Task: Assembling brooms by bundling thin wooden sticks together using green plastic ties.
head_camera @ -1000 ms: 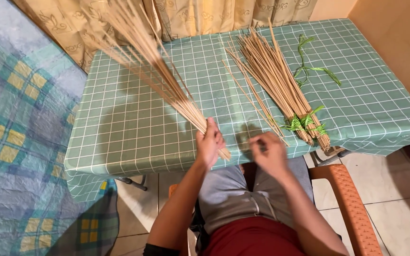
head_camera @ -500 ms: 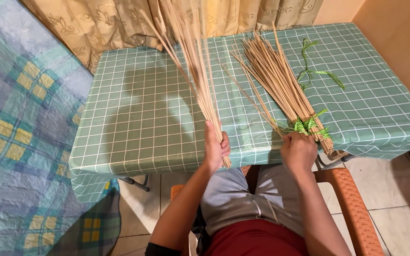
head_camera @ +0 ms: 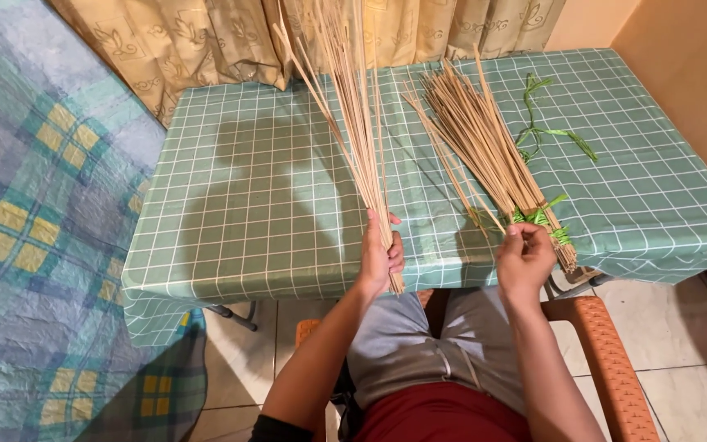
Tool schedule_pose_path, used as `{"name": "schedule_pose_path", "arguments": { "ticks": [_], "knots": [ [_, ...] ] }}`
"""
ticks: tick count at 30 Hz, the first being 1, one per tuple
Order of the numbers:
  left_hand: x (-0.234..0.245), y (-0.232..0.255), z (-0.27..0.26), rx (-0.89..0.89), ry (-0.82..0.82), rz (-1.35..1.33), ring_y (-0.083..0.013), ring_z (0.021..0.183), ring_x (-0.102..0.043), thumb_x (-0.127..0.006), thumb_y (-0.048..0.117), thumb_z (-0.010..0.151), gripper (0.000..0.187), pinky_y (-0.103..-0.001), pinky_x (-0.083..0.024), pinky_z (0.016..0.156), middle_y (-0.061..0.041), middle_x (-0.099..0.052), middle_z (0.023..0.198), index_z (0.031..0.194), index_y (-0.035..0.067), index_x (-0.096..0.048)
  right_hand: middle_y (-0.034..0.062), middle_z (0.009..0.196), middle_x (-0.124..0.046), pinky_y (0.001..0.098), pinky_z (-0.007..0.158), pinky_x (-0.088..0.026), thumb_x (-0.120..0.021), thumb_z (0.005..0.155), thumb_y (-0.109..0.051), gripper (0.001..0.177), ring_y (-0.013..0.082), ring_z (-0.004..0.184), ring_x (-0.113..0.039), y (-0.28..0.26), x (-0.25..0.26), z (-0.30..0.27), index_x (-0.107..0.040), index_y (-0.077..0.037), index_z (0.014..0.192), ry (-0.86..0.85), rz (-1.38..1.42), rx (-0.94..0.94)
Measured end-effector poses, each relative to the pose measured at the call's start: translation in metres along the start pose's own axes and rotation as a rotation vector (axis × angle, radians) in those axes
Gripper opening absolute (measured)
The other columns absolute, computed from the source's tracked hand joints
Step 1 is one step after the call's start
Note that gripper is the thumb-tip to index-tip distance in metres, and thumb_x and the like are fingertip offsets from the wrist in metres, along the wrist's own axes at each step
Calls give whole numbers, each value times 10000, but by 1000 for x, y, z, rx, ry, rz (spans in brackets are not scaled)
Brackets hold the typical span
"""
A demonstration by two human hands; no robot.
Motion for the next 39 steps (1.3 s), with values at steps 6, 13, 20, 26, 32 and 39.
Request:
{"name": "schedule_pose_path", "arguments": {
  "ticks": [6, 13, 20, 26, 32, 39],
  "knots": [
    [-16, 15, -13, -46, 2, 47, -65, 347, -271, -344, 651, 1058, 574, -189, -250, 275, 28, -269, 560, 1169, 109, -498, -29, 725, -490, 184, 461, -454, -551, 1065, 8, 191, 44, 522, -512, -13, -61, -58, -623, -90, 917, -94, 431, -333],
    [19, -12, 8, -94, 118, 28, -101, 318, -390, -701, 406, 993, 351, -275, -373, 217, -39, -453, 599, 1018, 74, -587, 17, 653, -547, 254, 443, -456, -607, 995, 12, 132, 98, 501, -539, 12, -109, -140, -660, -50, 890, -413, 223, -237],
    [19, -1, 4, -128, 208, 144, -114, 333, -481, -720, 331, 986, 379, -233, -385, 283, -61, -499, 525, 750, 83, -557, 37, 541, -573, 225, 384, -428, -614, 997, -25, 164, 98, 380, -527, 0, -116, -146, -650, -32, 837, -492, 199, -217],
    [7, 24, -12, -83, 271, -43, -86, 313, -351, -679, 373, 1004, 424, -204, -289, 270, -28, -367, 464, 733, 104, -496, 33, 591, -622, 268, 465, -437, -767, 901, -80, 68, 116, 482, -534, -50, -85, -111, -744, -98, 840, -364, -6, 78],
    [-10, 9, -24, -24, 250, -228, -75, 272, -291, -735, 351, 969, 519, -197, -251, 255, 8, -296, 404, 615, 144, -418, 115, 947, -581, 352, 883, -455, -467, 1064, -192, 256, 258, 916, -579, -60, -81, -109, -641, -5, 1049, -284, 215, 310],
    [-6, -16, -20, -37, 304, -90, -125, 222, -316, -722, 367, 980, 569, -240, -253, 227, -59, -334, 355, 560, 123, -425, 140, 868, -614, 397, 771, -493, -409, 1116, -183, 347, 292, 788, -636, -46, -99, -95, -714, -20, 1087, -373, 33, 218]
  ]
}}
Point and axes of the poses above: each hand's wrist, its own z-axis towards the middle knuckle, its own x-axis out of the back of the hand, y = z × x, the point moved 10 cm from there along z, towards the middle knuckle
